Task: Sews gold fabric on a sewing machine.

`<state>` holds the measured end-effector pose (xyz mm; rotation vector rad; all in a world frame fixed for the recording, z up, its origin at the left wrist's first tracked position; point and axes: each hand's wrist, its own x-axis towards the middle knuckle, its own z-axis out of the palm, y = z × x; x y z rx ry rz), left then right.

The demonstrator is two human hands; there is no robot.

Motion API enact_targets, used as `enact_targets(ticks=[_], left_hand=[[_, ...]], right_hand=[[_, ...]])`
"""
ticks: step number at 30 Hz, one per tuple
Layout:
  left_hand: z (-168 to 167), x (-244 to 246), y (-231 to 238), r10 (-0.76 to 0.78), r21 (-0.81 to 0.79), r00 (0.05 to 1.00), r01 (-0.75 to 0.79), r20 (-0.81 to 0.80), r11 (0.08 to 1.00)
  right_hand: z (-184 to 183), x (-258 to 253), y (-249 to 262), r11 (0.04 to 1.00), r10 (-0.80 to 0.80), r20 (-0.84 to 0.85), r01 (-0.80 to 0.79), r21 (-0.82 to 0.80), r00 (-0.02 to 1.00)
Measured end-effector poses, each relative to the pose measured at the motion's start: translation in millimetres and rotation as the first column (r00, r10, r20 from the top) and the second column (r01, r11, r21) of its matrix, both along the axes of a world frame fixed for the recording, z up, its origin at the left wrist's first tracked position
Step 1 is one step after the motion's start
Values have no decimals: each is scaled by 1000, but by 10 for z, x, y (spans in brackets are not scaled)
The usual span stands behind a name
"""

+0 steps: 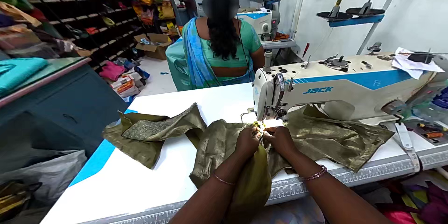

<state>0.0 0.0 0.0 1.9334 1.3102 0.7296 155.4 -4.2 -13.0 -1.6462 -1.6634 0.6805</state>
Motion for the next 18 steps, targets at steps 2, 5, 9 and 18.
enact_targets(ticks=[2,5,9,18], left_hand=[[28,9,-10,9,-14,1000,-10,-17,1000],[48,22,-15,18,-17,999,-19,-27,1000],[35,20,-8,19,-19,999,-20,-36,1000],[54,18,-38,45,-68,998,-47,-35,997]], right_hand=[[-7,6,6,1000,-3,-1,3,2,1000],[-20,18,21,1000,-4,5,4,3,1000],[0,18,31,1000,-19,3,19,-13,1000],[74,81,0,984,-137,-141,118,-131,981]])
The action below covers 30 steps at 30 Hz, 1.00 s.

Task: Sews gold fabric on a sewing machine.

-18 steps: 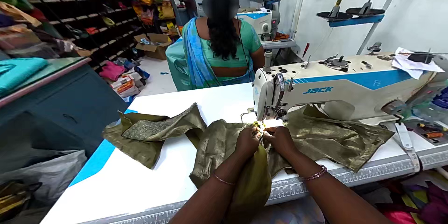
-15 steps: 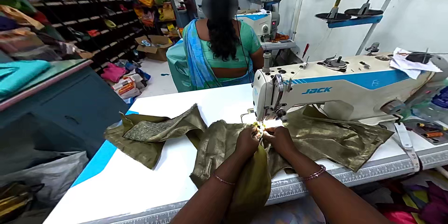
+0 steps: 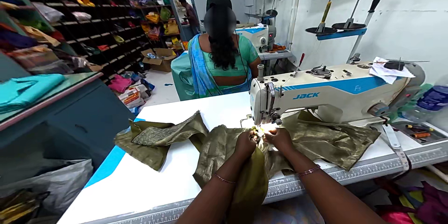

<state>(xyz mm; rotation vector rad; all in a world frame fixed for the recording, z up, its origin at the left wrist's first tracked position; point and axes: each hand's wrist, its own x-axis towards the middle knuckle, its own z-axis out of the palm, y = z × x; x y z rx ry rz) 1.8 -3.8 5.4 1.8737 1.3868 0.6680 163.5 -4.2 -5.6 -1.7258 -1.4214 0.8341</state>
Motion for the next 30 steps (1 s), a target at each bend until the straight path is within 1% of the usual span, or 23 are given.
enact_targets(ticks=[2,3,4,6,8,10,12,13,14,16,17,19,20,22,23,25,27,30], left_hand=[[21,0,3,11,-27,1000,-11,14,1000],[24,-6,11,11,-36,1000,-11,24,999],[14,-15,14,9,-40,999,-7,39,999],[-26,-40,13,4,-29,998,-2,67,1000],[-49,-54,0,5,-24,996,-3,84,1000],[-52,-64,-14,0,-13,996,1,87,1000],[-52,-59,-10,2,-11,997,-1,79,1000],[-50,-49,-10,4,-6,998,-4,67,1000],[-49,-41,-13,4,7,999,-4,49,1000],[-59,-27,-24,-10,90,1000,8,21,996],[-67,-28,-36,-19,136,1000,19,3,990],[-61,-44,-53,-34,153,999,35,-8,988],[-55,-46,-51,-31,145,999,32,-6,989],[-45,-41,-33,-21,123,1000,21,-4,992],[-36,-34,-24,-14,109,1000,15,-8,994],[-21,-20,-15,1,73,1000,1,-20,997],[-1,-6,-10,14,40,999,-12,-41,999],[6,8,7,20,10,998,-20,-51,1000]], right_hand=[[131,134,-138,1000,12,-138,-15,-20,990],[243,225,-262,999,33,-160,-38,-24,987],[363,336,-421,996,79,-137,-83,-29,987],[572,623,-811,967,237,-27,-238,-93,971],[657,937,-1202,871,450,36,-430,-237,892],[636,1162,-1469,707,626,17,-558,-433,780],[612,1207,-1572,562,704,-8,-564,-606,710],[616,1176,-1585,537,702,4,-525,-660,713],[626,1128,-1588,552,680,36,-480,-681,732],[685,1015,-1544,645,614,66,-451,-617,787],[724,941,-1488,709,575,76,-450,-543,815],[763,753,-1280,819,495,106,-424,-386,862],[735,631,-1143,869,437,110,-387,-308,893],[590,353,-846,951,278,36,-270,-153,960],[506,226,-696,970,220,-13,-220,-103,975],[328,29,-440,987,152,-76,-155,-35,985],[191,-99,-277,994,109,-34,-109,20,993],[7,-181,-222,990,51,61,-58,129,997]])
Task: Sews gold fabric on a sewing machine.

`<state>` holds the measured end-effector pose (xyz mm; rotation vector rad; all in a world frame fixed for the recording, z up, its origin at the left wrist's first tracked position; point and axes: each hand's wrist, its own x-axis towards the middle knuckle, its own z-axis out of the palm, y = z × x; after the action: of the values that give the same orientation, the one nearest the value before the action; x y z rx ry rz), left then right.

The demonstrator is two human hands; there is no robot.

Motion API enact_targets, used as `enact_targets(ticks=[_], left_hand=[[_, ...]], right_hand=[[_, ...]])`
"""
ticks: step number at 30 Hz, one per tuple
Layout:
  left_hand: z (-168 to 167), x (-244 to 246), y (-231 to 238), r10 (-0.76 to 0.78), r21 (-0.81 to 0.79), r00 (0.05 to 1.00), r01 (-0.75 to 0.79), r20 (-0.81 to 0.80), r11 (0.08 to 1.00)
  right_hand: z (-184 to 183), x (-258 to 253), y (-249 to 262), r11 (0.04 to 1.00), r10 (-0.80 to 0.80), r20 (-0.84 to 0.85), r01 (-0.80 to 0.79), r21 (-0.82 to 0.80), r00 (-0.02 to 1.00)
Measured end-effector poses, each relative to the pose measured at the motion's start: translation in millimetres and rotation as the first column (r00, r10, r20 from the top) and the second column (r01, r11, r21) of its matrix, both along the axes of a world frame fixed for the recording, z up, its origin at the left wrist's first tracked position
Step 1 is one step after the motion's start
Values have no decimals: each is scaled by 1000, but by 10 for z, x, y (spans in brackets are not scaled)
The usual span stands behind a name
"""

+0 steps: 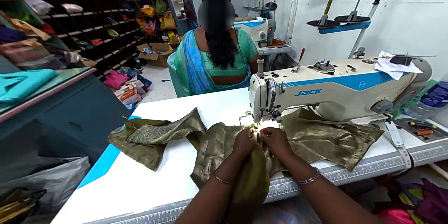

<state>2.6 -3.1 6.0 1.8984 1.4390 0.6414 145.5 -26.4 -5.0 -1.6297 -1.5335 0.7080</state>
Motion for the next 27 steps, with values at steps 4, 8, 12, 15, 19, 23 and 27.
enact_targets(ticks=[4,8,12,15,19,23,27], left_hand=[[-29,-4,24,-9,27,1000,9,14,1000],[-18,-10,7,-12,43,1000,11,8,999],[-53,-27,1,-20,88,999,17,36,996],[-63,-34,-23,-16,110,999,10,46,994],[-47,-30,-47,1,108,999,-5,35,994],[39,48,52,28,35,1000,-28,3,999],[-83,57,191,9,22,1000,-8,-22,1000]], right_hand=[[-92,-27,63,999,-16,31,15,30,999],[-104,-33,139,1000,-9,117,6,27,993],[-90,-77,95,991,-8,273,-29,130,962],[-114,-140,97,987,-14,386,-48,151,923],[-101,-188,111,990,-20,407,-38,133,913],[-20,-185,51,993,-22,336,-20,120,942],[83,-172,-24,999,-34,218,27,35,975]])
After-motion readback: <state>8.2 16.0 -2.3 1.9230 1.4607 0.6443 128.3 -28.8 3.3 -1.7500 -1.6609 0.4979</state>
